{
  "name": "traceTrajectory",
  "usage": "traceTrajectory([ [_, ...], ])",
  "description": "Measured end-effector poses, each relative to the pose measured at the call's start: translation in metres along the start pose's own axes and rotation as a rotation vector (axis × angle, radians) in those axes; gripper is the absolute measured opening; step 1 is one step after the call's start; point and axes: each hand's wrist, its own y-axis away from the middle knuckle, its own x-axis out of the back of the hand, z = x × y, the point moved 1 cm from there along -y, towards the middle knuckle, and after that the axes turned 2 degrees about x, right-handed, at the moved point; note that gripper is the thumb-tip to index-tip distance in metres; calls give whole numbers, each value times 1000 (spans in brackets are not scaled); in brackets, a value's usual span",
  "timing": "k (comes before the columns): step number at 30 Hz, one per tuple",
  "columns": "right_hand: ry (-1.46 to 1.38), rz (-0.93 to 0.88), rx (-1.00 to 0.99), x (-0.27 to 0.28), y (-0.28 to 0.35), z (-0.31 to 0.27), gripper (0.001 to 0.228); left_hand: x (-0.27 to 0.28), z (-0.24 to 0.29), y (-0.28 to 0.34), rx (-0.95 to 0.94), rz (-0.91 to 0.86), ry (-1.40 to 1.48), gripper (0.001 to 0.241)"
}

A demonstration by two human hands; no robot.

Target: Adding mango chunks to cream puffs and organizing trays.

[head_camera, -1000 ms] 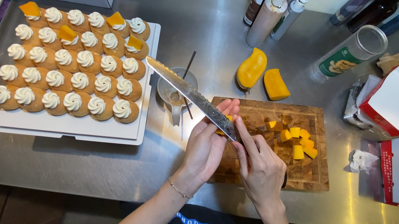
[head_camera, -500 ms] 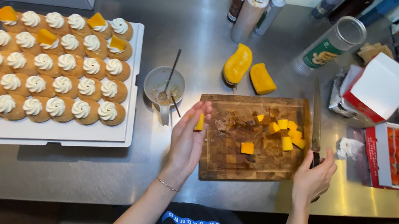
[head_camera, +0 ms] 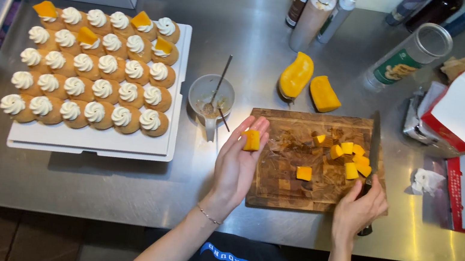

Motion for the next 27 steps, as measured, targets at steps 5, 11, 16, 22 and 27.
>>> traceTrajectory([
  [5, -1886, -600, -303, 106, -12, -135, 44, -16, 3, 14, -285, 37, -371, 46],
  [11, -1896, -645, -292, 126, -15, -201, 62, -20, 40, 36, -521, -74, -775, 45],
  [16, -1973, -738, -205, 159, -32, -224, 64, -4, 78, 38, -416, -104, -769, 43],
  [22, -1829, -767, -2, 158, -66, -237, 49, 2, 129, 43, -299, -86, -1004, 40],
  [27, -1513, -505, -54, 15, -86, -241, 30, 8, 152, 54, -319, -13, -940, 38],
])
